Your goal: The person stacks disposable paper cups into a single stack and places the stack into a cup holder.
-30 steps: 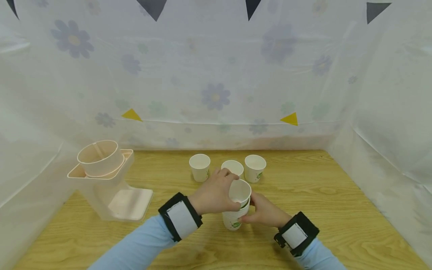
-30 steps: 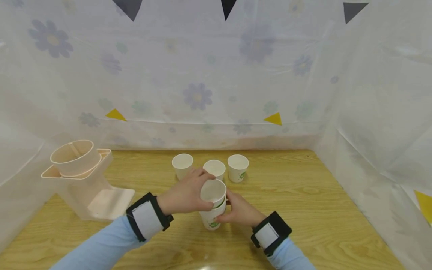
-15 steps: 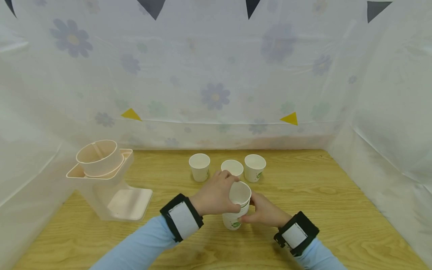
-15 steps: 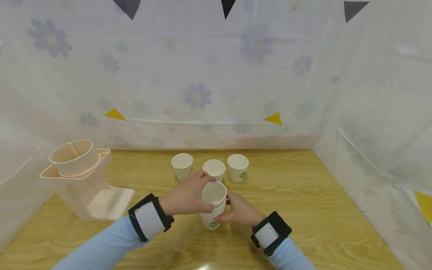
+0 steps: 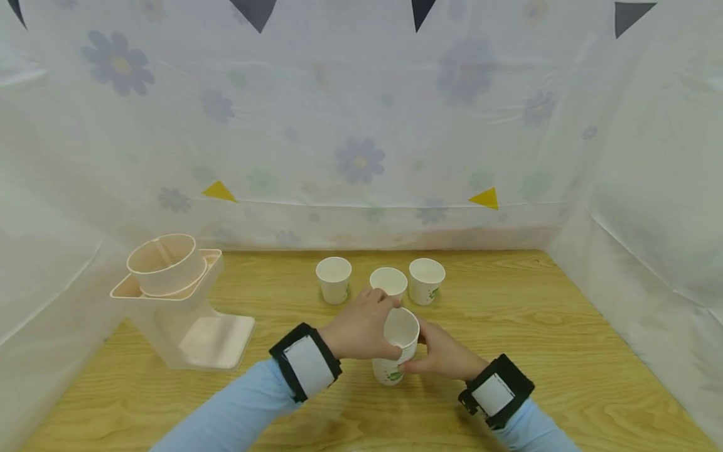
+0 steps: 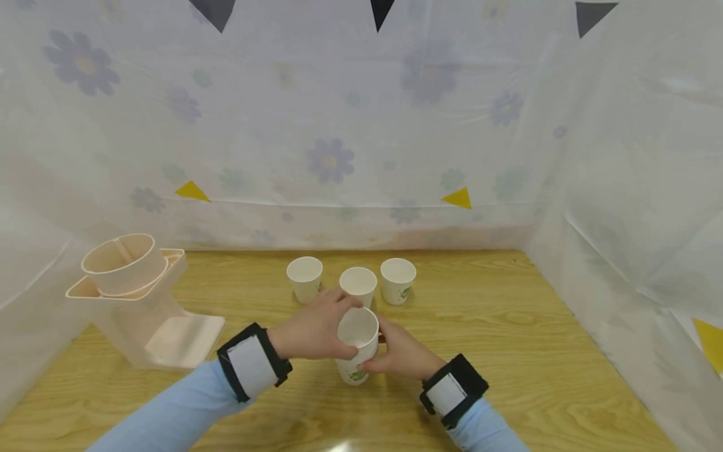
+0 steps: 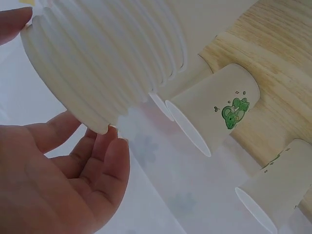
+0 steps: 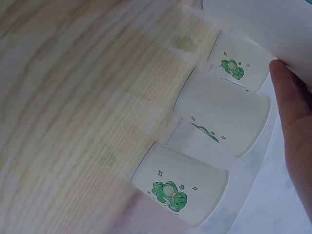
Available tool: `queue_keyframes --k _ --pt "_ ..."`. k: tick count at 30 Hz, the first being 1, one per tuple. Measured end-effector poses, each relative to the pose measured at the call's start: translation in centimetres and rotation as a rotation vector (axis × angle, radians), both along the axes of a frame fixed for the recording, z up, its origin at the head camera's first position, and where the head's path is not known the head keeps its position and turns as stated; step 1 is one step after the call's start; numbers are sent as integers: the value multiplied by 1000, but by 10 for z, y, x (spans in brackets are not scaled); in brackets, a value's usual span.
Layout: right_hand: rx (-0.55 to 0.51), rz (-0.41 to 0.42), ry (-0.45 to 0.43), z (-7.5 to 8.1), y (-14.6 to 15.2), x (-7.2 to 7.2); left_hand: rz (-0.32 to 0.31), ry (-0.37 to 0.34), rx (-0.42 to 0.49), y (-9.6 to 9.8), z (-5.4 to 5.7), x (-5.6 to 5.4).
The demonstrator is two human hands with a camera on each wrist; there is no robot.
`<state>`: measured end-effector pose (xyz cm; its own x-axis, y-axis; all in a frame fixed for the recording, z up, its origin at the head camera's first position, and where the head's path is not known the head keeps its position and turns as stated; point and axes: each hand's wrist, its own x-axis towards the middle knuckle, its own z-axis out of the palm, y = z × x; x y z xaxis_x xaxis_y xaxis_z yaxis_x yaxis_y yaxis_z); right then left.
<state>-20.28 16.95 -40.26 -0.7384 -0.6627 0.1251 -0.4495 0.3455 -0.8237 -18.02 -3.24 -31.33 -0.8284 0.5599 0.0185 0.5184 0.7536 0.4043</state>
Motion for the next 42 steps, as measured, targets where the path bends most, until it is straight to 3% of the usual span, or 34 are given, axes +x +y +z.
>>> queue_keyframes --k 12,27,37,42 --pt "2 0 -12 1 0 1 35 150 -15 5 -6 3" --pt "-5 7 18 1 0 1 -2 43 30 3 -2 2" --pt "-12 13 11 1 0 1 -61 65 -6 1 -6 -1" --pt "-14 14 16 1 0 0 -79 41 -6 1 -5 -2"
